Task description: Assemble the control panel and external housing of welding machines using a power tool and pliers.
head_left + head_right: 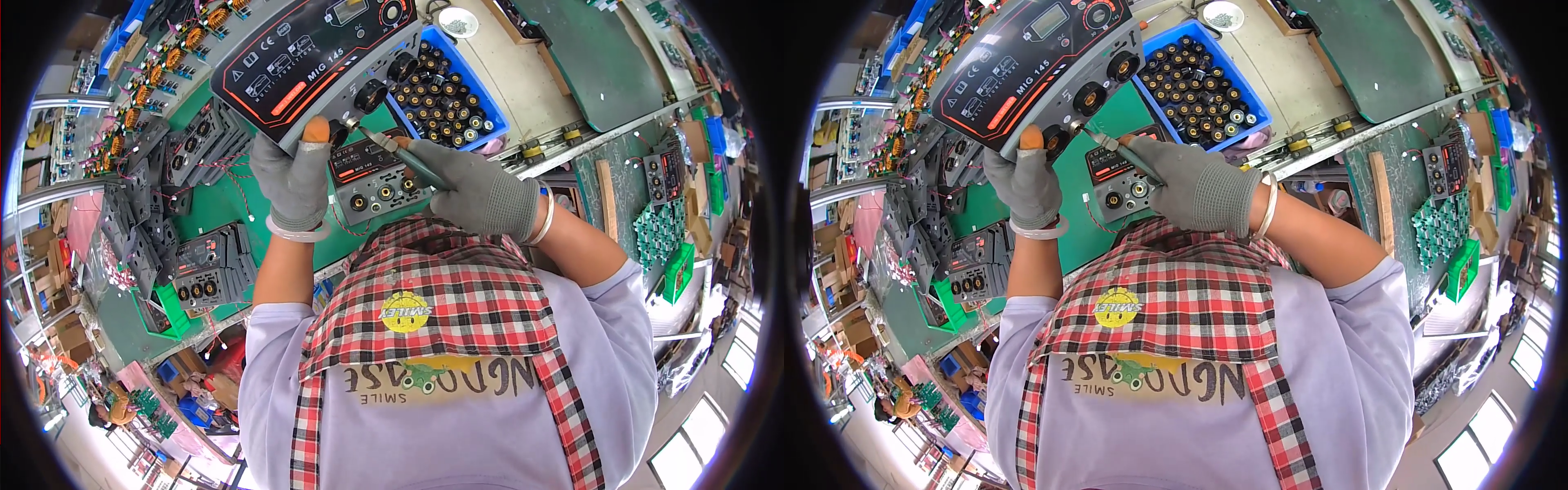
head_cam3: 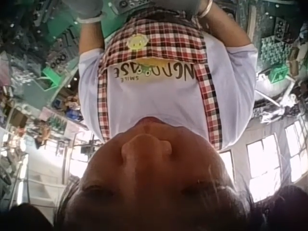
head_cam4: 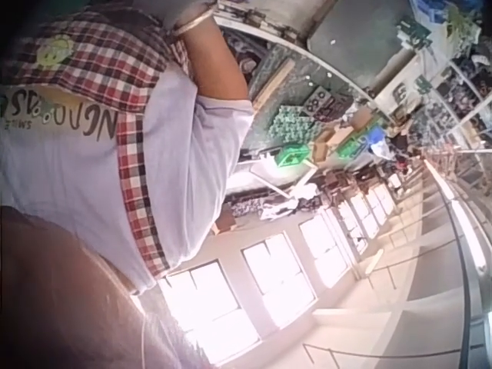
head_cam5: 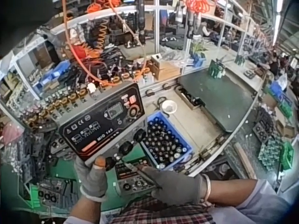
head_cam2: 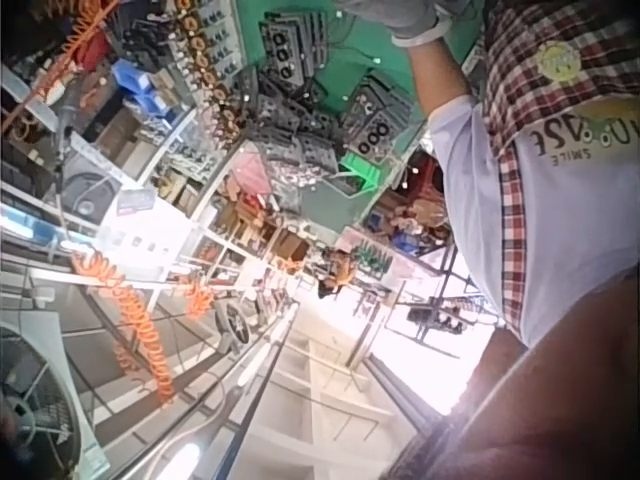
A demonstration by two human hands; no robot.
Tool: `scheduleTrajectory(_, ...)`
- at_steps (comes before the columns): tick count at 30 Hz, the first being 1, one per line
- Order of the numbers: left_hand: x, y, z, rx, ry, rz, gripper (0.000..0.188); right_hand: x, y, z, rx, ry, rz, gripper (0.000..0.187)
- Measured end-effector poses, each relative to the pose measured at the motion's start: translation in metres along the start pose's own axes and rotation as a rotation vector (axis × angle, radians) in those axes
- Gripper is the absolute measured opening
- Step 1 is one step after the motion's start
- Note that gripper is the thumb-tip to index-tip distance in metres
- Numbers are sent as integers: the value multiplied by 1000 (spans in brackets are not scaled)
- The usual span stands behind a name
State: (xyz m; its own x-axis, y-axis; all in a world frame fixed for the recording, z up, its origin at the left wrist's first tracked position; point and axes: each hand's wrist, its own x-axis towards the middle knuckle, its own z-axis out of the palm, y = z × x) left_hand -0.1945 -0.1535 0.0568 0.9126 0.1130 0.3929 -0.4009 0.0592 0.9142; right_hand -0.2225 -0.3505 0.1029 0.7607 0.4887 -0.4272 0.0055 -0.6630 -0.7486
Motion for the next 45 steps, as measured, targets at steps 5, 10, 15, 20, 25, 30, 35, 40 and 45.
scheduleTrajectory(5, 0, 0, 1, -13, -1, 5, 31, 0, -2, -2, 3, 2, 0, 63)
scheduleTrajectory(10, -1, -5, 0, -37, -3, 16, 33, 3, -1, 0, -29, -3, -19, 57)
scheduleTrajectory(15, 1, -3, 4, -3, 46, 79, 28, 3, -1, 1, -42, 22, -15, 53)
scheduleTrajectory(20, 0, -4, 5, 23, 36, 88, 28, 4, -2, 1, 4, 20, -4, 50)
scheduleTrajectory(25, -2, -6, 7, 4, 48, 103, 29, 6, -4, 1, 107, -35, 99, 45)
scheduleTrajectory(30, -6, -10, 5, -43, 60, 86, 32, 6, -6, 5, 124, -36, 85, 36)
scheduleTrajectory(35, -10, -13, 4, -25, 62, 86, 33, 2, -6, 6, 297, -73, 116, 28)
scheduleTrajectory(40, -7, -19, 6, -40, 84, 75, 33, 4, -3, 7, 554, -78, 151, 29)
scheduleTrajectory(45, -3, -31, 10, -37, 116, -22, 32, 16, 9, 8, 274, -16, 93, 46)
